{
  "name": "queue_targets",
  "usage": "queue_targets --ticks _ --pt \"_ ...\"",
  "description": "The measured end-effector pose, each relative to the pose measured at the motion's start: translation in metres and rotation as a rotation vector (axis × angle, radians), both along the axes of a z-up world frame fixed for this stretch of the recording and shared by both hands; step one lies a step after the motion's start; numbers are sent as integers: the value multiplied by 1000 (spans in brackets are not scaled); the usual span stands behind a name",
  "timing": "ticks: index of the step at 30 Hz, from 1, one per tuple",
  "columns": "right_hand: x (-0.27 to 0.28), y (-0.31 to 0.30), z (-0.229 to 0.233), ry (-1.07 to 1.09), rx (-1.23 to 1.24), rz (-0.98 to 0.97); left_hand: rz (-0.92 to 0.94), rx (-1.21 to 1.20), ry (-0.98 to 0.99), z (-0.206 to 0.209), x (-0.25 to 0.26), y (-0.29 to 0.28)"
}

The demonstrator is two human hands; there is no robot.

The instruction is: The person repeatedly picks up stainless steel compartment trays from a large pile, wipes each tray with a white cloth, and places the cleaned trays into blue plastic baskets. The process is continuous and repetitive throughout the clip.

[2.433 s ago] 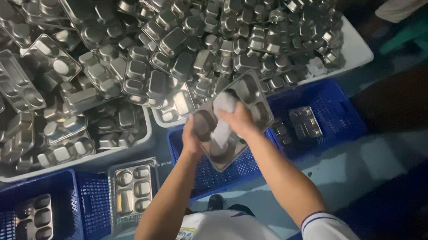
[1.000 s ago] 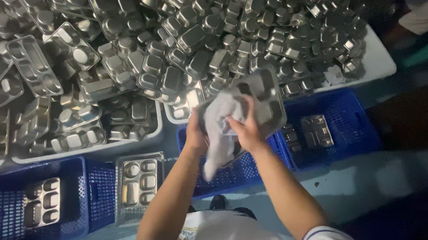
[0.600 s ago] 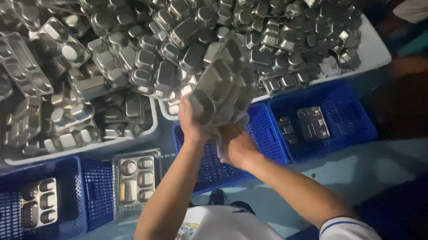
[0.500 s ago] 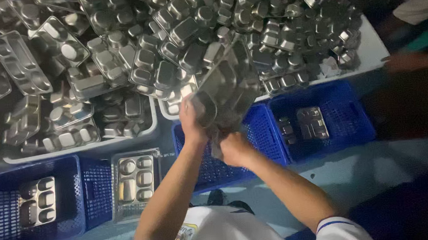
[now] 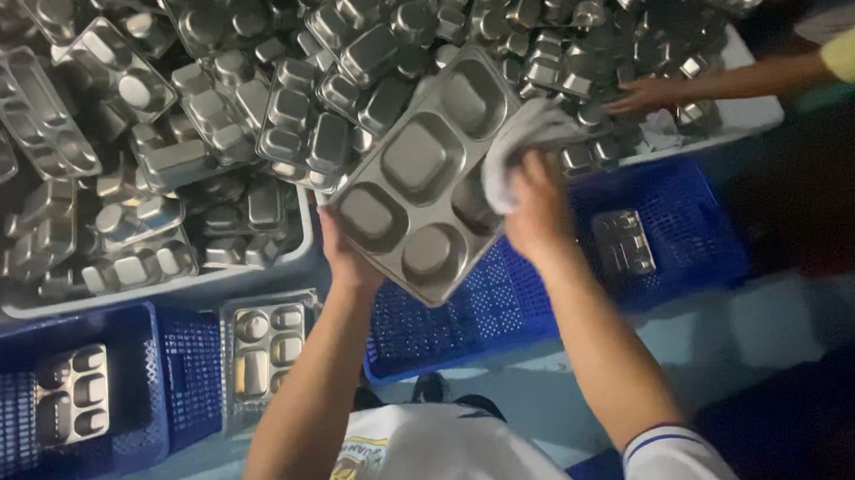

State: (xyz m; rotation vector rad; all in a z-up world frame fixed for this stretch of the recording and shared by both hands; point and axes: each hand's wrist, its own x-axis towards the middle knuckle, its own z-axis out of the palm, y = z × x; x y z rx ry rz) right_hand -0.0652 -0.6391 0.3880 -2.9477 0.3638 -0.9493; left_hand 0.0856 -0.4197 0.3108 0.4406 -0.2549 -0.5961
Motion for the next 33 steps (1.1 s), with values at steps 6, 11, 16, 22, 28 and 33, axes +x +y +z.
queue_targets --ticks 6,11,16,22,28,33 --pt "11 5 -75 248 769 21 61 200 -228 -24 17 -4" --pt "-29 -82 -122 151 1434 65 -10 34 -29 -14 47 -2" --pt "-53 -115 -88 -80 1313 -70 -8 -33 -109 -2 33 4" --pt "5 25 -54 35 -239 -146 -73 -37 -41 -10 5 -11" --pt "-21 63 -60 208 816 -13 31 197 -229 -12 11 8" --pt "-20 44 -42 -155 892 16 7 0 122 1 -2 38"
